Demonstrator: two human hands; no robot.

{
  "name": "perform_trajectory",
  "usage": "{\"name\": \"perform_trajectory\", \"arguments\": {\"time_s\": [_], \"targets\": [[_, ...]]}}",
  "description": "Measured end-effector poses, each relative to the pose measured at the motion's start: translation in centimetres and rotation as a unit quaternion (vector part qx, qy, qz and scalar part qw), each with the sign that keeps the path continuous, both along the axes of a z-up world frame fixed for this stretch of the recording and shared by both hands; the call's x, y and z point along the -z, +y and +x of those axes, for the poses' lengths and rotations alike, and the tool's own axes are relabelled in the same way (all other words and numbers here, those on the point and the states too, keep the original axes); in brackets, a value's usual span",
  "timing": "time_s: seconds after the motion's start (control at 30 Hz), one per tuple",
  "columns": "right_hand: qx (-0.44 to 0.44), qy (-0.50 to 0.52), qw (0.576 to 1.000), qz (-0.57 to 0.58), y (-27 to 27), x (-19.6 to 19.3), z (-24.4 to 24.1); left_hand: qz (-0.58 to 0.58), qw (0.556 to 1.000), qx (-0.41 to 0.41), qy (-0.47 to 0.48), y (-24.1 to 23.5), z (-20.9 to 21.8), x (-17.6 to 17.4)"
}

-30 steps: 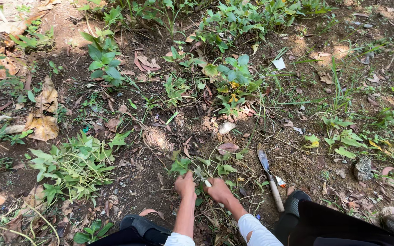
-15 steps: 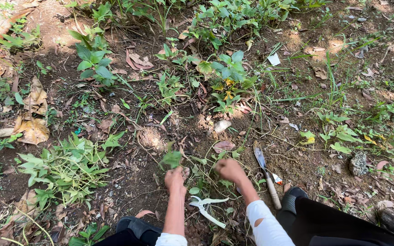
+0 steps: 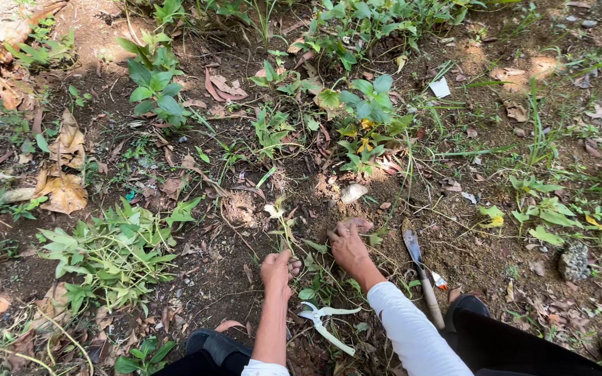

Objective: The person uses pruning shears to cut weeds at the base and then uses a hand hoe to loosen and clear the soil in a small patch. The person gathers the cut weeds and places them in a pile to the side.

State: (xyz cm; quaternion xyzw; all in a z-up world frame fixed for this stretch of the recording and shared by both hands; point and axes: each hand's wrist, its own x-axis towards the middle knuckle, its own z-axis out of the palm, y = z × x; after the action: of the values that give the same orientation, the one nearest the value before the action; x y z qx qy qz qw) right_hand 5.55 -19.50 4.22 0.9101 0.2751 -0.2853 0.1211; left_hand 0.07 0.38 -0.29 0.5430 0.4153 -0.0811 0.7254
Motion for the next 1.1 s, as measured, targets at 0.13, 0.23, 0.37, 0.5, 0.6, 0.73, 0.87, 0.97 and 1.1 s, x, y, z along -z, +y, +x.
{"name": "perform_trajectory", "arguments": {"time_s": [0.13,0.23,0.37,0.5,0.6,0.73,0.87,0.97,1.1], "targets": [[0.189,-0.034,0.960,0.202,-1.2,0.2,1.9,-0.015,0.999,-0.013,-0.026,0.6,0.6,0.1],[0.406,-0.065,0.784,0.465,-4.9,-0.2,3.0,-0.046,0.997,-0.033,-0.055,1.0,1.1,0.1],[0.571,0.052,0.516,0.636,-7.1,-1.5,4.0,-0.074,0.992,-0.053,-0.091,0.2,1.9,-0.4],[0.619,0.135,0.339,0.695,-5.7,-3.2,3.4,-0.023,0.995,-0.010,-0.093,-1.6,1.6,-3.2],[0.584,0.157,0.329,0.725,-3.7,-4.4,2.5,0.004,0.999,0.020,-0.050,-3.2,1.4,-6.0],[0.544,0.151,0.385,0.730,-1.3,-6.2,2.1,-0.005,0.991,0.046,-0.127,-3.6,1.1,-8.1],[0.464,0.119,0.450,0.753,1.3,-6.5,1.3,0.086,0.975,0.129,-0.163,-3.9,0.8,-9.5],[0.456,0.077,0.492,0.738,2.9,-6.0,0.5,0.311,0.898,0.265,-0.163,-3.9,0.1,-10.6],[0.421,0.033,0.508,0.751,4.0,-4.6,-0.5,0.313,0.888,0.239,-0.239,-3.9,-0.6,-10.8]]}}
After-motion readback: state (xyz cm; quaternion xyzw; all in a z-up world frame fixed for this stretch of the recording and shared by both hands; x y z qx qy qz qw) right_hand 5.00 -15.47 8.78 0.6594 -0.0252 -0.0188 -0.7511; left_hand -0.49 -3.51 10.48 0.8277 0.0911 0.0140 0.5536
